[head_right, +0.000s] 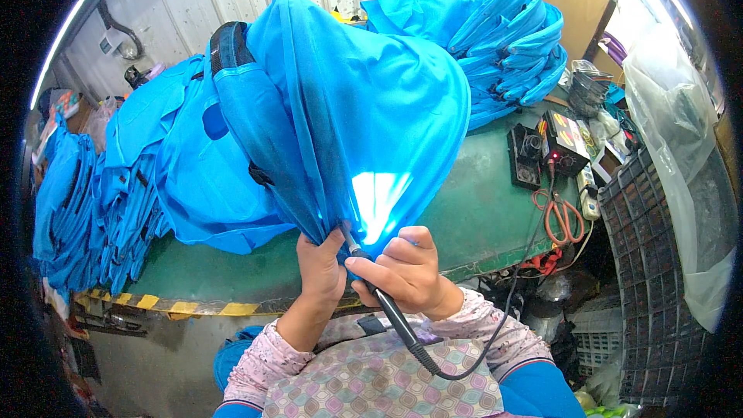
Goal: The person uses a handheld soldering iron to stitch the seams of blue fabric bags. They pick up each bag, apply the hot tip along the edges, and place the finished bag on a growing stack on the table.
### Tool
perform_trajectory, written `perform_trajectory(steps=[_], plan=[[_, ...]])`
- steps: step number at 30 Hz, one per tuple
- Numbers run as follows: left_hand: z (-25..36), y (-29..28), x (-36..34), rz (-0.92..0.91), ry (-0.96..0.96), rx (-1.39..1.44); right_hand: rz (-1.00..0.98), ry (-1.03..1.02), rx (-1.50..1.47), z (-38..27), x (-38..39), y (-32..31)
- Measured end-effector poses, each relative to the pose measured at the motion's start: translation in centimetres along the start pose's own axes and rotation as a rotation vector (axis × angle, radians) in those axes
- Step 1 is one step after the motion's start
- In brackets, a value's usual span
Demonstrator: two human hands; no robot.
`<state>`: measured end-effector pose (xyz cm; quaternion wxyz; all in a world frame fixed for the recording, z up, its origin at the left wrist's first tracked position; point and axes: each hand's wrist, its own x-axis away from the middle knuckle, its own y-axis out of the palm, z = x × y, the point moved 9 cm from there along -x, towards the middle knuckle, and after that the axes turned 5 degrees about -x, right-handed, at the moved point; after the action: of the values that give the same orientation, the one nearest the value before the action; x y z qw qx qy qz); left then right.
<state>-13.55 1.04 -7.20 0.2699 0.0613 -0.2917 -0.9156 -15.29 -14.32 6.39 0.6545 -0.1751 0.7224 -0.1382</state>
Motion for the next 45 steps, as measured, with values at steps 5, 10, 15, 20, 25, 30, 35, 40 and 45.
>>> perform_trajectory(steps=[5, 10, 15, 20, 25, 30, 35, 40, 45], plan=[[0.6, 0.4, 0.4, 0.003, 0.023, -0.030, 0.055, 0.062, -0.014, 1.1, -1.3, -0.4], [1.2, 0.5, 0.6, -0.019, 0.066, -0.033, 0.185, 0.413, -0.376, 3.9, -0.6, -2.0], [2.2, 0.4, 1.9, -0.063, -0.067, 0.065, 0.440, 0.369, 0.065, 6.3, 0.4, -5.8], [5.6, -2.1, 2.6, -0.404, -0.030, -1.260, 0.456, 0.551, 0.091, 13.3, -0.1, -4.3], [22.2, 4.8, 2.4, -0.209, 0.530, -1.293, 0.359, 0.179, 0.259, 9.7, -3.5, -2.9], [29.3, 3.0, -8.4, 0.026, 0.696, -1.231, 0.382, 0.124, 0.180, 6.8, -3.7, -3.5], [31.7, 11.8, -2.9, -0.379, 0.959, -1.197, 0.402, 0.174, 0.225, 6.4, -3.1, -9.2], [37.2, 14.8, -0.5, -0.637, 1.175, -1.499, 0.539, -0.090, 0.299, 6.0, -6.5, -12.2], [40.8, 10.7, -3.0, -0.065, 1.365, -1.408, 0.408, -0.220, 0.074, 5.2, -8.1, -6.6]])
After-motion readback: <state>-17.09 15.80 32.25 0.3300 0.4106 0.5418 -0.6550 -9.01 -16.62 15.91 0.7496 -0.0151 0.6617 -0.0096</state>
